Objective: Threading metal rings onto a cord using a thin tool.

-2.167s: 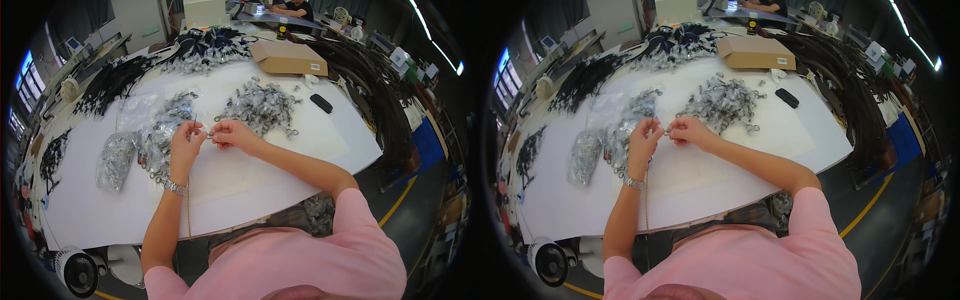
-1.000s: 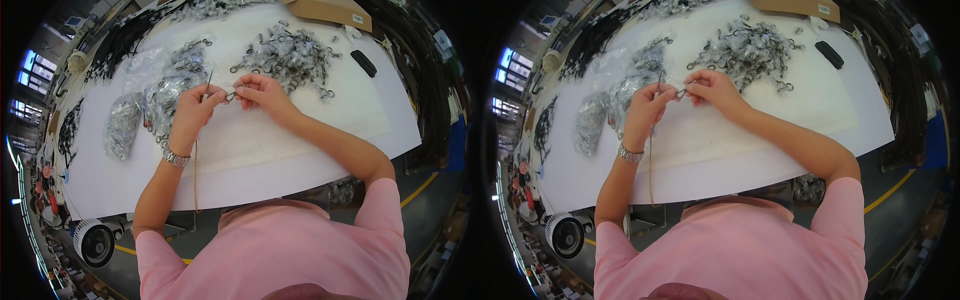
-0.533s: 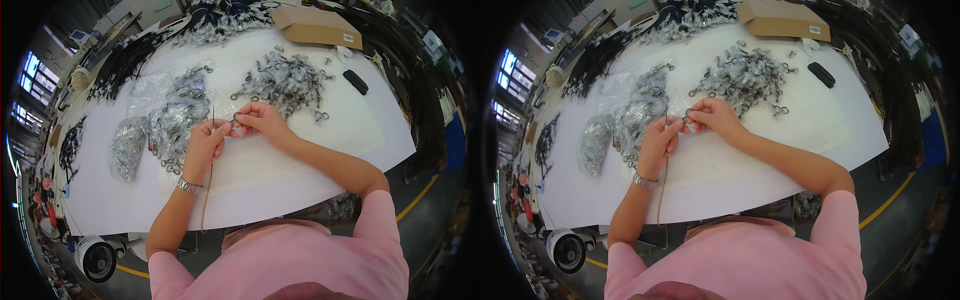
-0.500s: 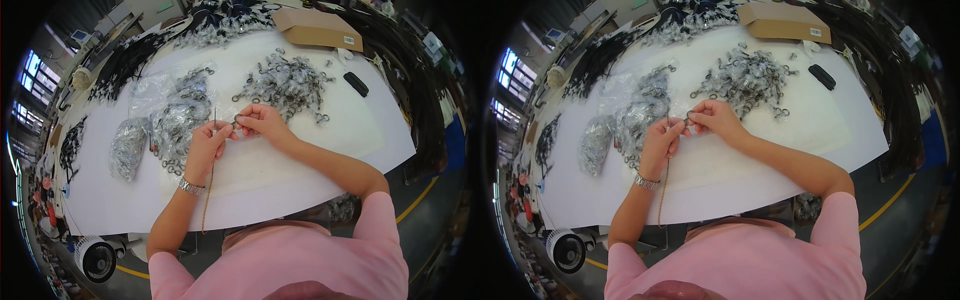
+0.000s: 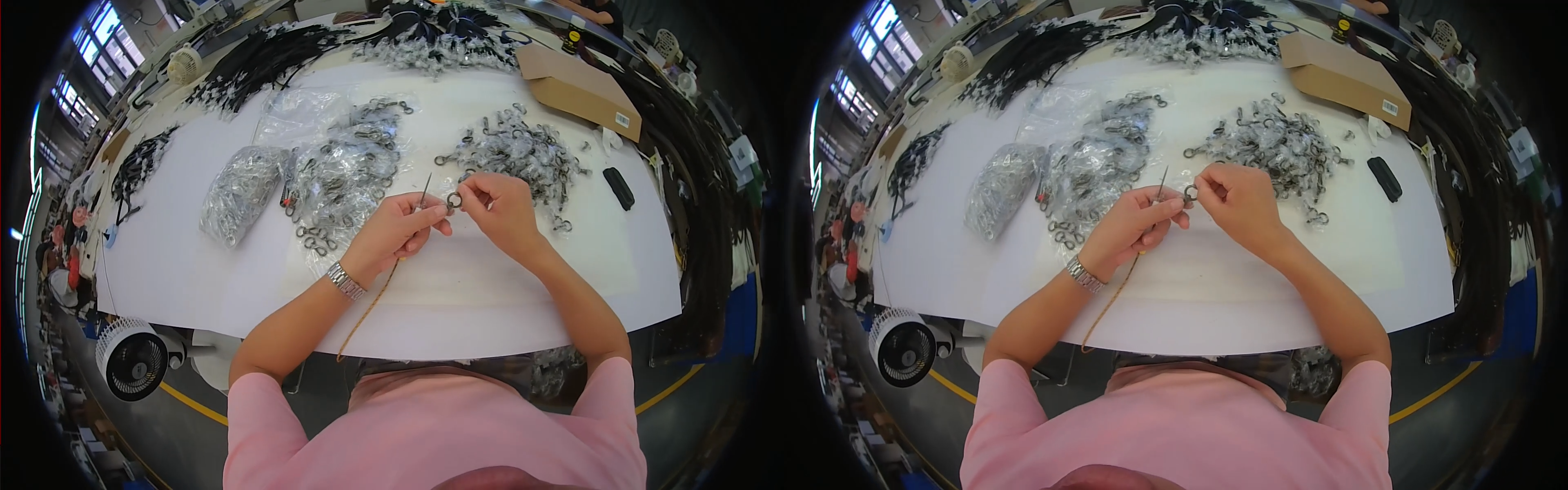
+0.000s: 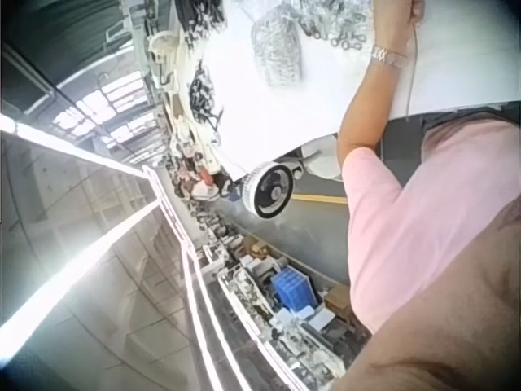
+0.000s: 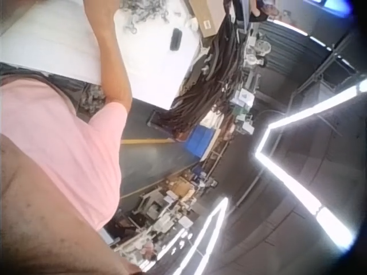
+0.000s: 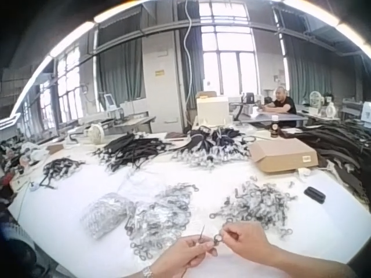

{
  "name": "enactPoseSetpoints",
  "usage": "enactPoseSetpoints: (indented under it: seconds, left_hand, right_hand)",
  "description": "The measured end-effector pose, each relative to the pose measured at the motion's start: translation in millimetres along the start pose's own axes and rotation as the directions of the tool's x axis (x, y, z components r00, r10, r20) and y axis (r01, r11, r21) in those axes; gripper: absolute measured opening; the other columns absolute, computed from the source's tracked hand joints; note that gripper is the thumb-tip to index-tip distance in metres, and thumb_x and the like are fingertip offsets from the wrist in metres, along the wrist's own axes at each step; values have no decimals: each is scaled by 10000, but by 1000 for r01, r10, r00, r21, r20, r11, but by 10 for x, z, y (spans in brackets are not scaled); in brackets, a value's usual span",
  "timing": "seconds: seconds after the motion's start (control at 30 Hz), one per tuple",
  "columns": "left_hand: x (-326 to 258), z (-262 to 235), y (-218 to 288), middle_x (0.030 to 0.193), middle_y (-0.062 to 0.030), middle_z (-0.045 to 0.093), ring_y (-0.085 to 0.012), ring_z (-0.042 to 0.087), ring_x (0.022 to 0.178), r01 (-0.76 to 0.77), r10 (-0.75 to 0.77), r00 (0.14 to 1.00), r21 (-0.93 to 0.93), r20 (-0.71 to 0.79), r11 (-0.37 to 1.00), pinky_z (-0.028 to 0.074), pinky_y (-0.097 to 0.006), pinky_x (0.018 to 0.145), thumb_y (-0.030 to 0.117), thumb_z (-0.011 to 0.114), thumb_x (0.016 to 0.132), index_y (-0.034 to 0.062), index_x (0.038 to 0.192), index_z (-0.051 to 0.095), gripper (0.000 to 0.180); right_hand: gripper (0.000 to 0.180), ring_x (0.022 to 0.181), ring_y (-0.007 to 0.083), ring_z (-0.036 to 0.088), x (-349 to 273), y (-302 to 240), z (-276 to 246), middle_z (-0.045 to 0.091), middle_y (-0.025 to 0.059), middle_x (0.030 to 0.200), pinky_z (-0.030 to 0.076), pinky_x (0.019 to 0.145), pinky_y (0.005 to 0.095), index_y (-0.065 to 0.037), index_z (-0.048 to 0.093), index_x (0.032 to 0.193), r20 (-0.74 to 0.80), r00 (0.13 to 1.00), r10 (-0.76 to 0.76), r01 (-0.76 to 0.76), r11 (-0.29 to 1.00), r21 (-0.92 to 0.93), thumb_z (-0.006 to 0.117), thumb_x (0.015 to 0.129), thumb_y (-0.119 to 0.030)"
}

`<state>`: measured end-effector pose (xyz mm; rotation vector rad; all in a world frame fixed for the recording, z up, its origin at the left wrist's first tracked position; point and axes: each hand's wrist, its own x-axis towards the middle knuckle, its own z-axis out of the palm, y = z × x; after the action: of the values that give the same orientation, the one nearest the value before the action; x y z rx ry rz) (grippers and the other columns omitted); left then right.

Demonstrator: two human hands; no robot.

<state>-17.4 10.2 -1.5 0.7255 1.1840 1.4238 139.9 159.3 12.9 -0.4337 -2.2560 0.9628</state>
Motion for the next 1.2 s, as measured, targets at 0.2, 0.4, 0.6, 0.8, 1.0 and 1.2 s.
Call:
enactPoseSetpoints:
  seconds: [0.2,0.4,0.6,0.8,1.0,1.2]
  left_hand:
    - [-26,35,-16,853,-43,702,-2,378,453,27,-26,993,-9,111,1000,232,-189,386,214,659,1025,-11,1143,674,255]
    - [-55,47,16,854,-42,707,-2,398,466,-89,88,996,58,31,994,247,-184,396,220,640,1034,-26,1095,698,260]
    - [-72,67,40,845,-41,707,-4,411,483,-124,125,992,118,5,985,264,-178,407,217,644,1031,-23,1089,708,256]
    - [-122,118,39,855,-44,721,-3,422,501,-100,103,995,177,-8,979,275,-181,423,207,643,1026,-10,1052,706,228]
    - [-129,96,80,853,-42,741,4,410,487,-81,79,997,275,20,958,272,-178,417,191,648,1013,-6,1073,705,214]
    - [-111,80,114,879,-57,755,4,393,473,-147,161,986,233,-42,961,271,-177,413,198,650,1012,3,1109,694,222]
  right_hand:
    - [177,606,90,603,17,8,-36,667,18,700,481,570,248,6,713,878,8,988,152,-151,970,188,661,981,-128]
    - [298,918,94,660,18,17,98,715,16,1001,537,809,272,-29,734,1129,192,917,349,-392,707,588,634,1038,-294]
    - [360,933,138,679,-139,31,231,735,74,1102,543,873,310,5,702,1221,272,895,353,-437,573,693,573,1066,-294]
    - [354,860,128,650,-169,-33,212,721,61,1016,545,842,296,14,717,1154,300,887,350,-440,453,775,596,1055,-302]
    - [335,971,133,658,-183,45,224,727,68,1089,528,899,294,-4,706,1169,340,856,390,-485,374,791,591,1058,-298]
    - [347,1030,134,675,-166,67,177,739,62,1130,516,961,305,-20,693,1210,290,854,431,-449,331,830,595,1057,-316]
